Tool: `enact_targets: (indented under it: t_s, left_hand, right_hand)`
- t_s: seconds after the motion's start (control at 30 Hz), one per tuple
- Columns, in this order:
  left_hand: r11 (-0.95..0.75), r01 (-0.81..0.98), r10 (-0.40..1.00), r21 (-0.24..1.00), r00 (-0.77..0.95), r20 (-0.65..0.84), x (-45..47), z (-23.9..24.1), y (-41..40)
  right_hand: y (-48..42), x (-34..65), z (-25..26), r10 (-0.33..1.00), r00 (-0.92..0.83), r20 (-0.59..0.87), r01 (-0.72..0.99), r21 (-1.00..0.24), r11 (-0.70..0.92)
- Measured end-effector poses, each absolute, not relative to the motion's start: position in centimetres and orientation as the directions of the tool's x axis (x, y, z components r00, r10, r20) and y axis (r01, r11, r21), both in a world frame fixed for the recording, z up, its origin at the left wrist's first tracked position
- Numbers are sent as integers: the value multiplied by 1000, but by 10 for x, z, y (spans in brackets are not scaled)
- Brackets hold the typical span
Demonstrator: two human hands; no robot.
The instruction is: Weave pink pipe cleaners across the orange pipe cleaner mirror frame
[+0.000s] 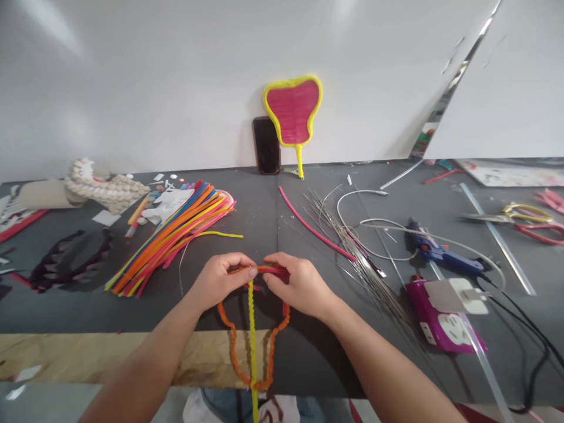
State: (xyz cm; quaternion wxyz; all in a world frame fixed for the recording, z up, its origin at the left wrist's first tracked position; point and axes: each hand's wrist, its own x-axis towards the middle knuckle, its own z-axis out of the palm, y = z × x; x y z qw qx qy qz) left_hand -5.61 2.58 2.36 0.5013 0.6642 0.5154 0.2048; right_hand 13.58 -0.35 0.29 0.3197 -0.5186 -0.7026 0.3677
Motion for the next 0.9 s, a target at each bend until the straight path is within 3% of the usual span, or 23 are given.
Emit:
enact_targets:
  t_s: [0.17,0.33,0.5,0.63,0.77,0.9]
  left_hand:
    - [3,448,908,894,373,-190,-58,30,27]
    - [-70,499,908,864,391,-152,-59,29,26]
    - [-438,685,884,582,446,140,-58,30,23]
    - [-578,697,813,425,536,227,-57,28,21]
    - [-586,699,810,409,526,261,-59,25,21]
    - [-570,697,821,436,503,269,-61,24,23]
  right_hand:
    - [-1,141,8,961,-265,-77,413,-910,41]
    - [-2,137,9,975,-222,-23,435,-897,78]
    - [-6,131,7,982,-183,38,525,-841,130]
    - [-7,128,8,979,-194,69,508,-846,160]
    - [-3,132,9,974,-217,-69,356,-934,13]
    - [2,137,5,915,-344,-213,45,-977,-210]
